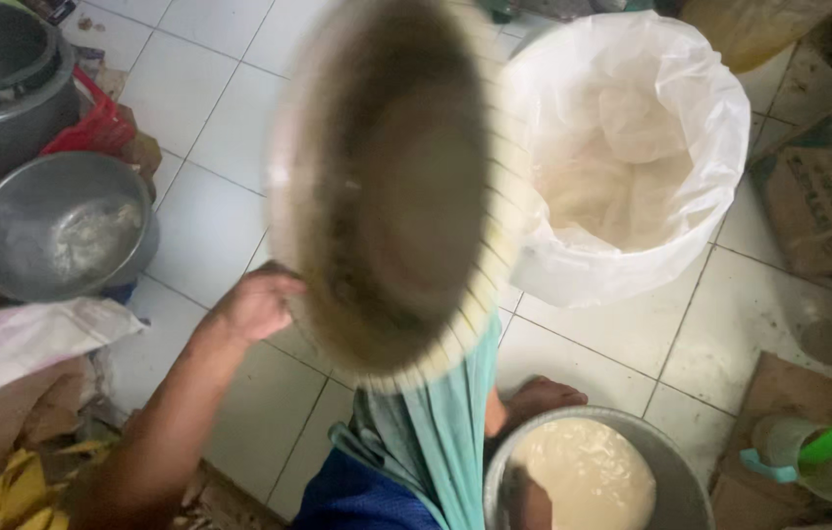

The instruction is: The person pours a white powder from a plastic bag into a metal bowl containing a yellowish mixture. They add water from a basket and then scoop flour from a large sack using a red scoop, mixing everything by hand into a dough.

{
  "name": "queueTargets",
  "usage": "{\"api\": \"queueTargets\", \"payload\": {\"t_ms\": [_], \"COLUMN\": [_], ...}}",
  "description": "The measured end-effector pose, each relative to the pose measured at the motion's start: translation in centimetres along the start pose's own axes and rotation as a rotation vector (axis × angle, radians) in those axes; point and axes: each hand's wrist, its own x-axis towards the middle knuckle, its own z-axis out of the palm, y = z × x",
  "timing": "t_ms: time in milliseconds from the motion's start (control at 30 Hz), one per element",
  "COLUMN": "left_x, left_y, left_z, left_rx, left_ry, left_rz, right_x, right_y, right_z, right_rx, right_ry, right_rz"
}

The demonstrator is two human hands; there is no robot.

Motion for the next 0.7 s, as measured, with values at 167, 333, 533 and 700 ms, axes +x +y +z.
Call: {"api": "queueTargets", "payload": {"t_ms": [167, 333, 533, 700], "left_x": [-0.1, 5.2, 10.5, 15.4], "left_y": [-2.1, -4.1, -5.9, -4.8], "left_z": [-6.3, -6.0, -6.2, -6.1], "left_rx": [-0.212, -0.369, -0.156, 0.19], "left_ry": [0.402, 0.319, 0.57, 0.562], "left_rz": [0.241, 0.319, 0.337, 0.422], "right_x": [2.0, 2.0, -2.6, -6.1], "right_y": [0.5, 4.9, 8.8, 8.8], "right_z": [-3.3, -7.5, -9.0, -7.8], "right_rx": [-0.041, -0.051, 0.175, 0.429], "right_ry": [0.31, 0.513, 0.681, 0.778], "right_rz": [-0.066, 0.167, 0.454, 0.727]}}
